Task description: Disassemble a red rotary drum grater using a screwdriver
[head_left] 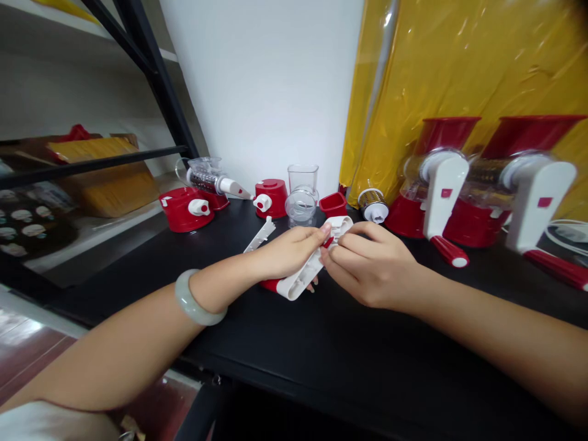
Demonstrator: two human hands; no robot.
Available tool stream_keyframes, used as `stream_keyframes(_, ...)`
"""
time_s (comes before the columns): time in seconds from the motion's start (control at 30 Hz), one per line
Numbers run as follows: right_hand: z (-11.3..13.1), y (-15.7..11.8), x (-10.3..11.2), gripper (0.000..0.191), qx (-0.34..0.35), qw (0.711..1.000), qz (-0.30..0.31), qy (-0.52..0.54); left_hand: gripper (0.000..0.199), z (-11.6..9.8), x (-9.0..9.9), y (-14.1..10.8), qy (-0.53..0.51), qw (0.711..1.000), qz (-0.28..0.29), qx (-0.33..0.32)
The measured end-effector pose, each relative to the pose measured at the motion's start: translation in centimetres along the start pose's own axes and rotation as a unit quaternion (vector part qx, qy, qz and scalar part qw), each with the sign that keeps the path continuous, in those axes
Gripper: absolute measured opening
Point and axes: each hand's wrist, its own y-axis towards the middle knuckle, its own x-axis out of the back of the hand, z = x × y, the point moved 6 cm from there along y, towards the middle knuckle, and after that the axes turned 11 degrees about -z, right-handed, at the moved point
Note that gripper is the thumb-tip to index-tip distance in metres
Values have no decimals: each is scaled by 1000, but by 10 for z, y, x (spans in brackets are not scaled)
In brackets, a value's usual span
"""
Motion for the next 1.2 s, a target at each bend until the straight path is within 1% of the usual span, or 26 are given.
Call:
stream_keyframes(0.13, 4, 0, 1, 37, 26, 1000, -2, -17, 45, 2, 2, 1, -30, 999, -32, 7)
stream_keyframes(0.2, 4, 3, 0, 38, 23, 999, 9, -27, 45, 4, 4, 3, -51, 998, -46, 11)
stream_keyframes(0.33, -3, 6, -4, 38, -42, 996, 39, -70, 39, 5, 5, 7, -112, 992, -54, 17)
stream_keyframes(0.47, -14, 2, -8, 36, -104, 987, 57, -107, 30, -2, 2, 9, -194, 980, -25, -27)
stream_keyframes(0.57, -24, -6, -12, 29, -168, 977, 83, -102, 31, -6, 1, 9, -216, 974, -12, -68)
stream_keyframes(0.63, -30, -11, -14, 25, -221, 968, 95, -78, 34, -7, 0, 8, -211, 973, -8, -90)
stream_keyframes(0.7, -35, -13, -15, 19, -275, 955, 105, -48, 37, -8, -1, 6, -195, 975, 8, -108)
stream_keyframes(0.8, -43, -17, -17, 12, -365, 918, 156, -14, 41, -10, -2, 4, -168, 976, 26, -133)
stream_keyframes(0.9, -46, -21, -19, 12, -423, 880, 214, 4, 45, -11, -1, 3, -147, 978, 26, -143)
stream_keyframes(0.97, -46, -21, -19, 11, -436, 871, 226, 7, 48, -11, 0, 3, -140, 980, 19, -143)
stream_keyframes(1.03, -44, -21, -19, 10, -429, 876, 220, -3, 51, -12, 2, 3, -141, 980, 7, -143)
stream_keyframes(1.1, -40, -19, -19, 11, -398, 895, 198, -24, 52, -12, 2, 2, -148, 979, -1, -138)
stream_keyframes(1.2, -30, -14, -17, 14, -322, 934, 139, -65, 50, -10, 0, 1, -155, 980, 6, -122)
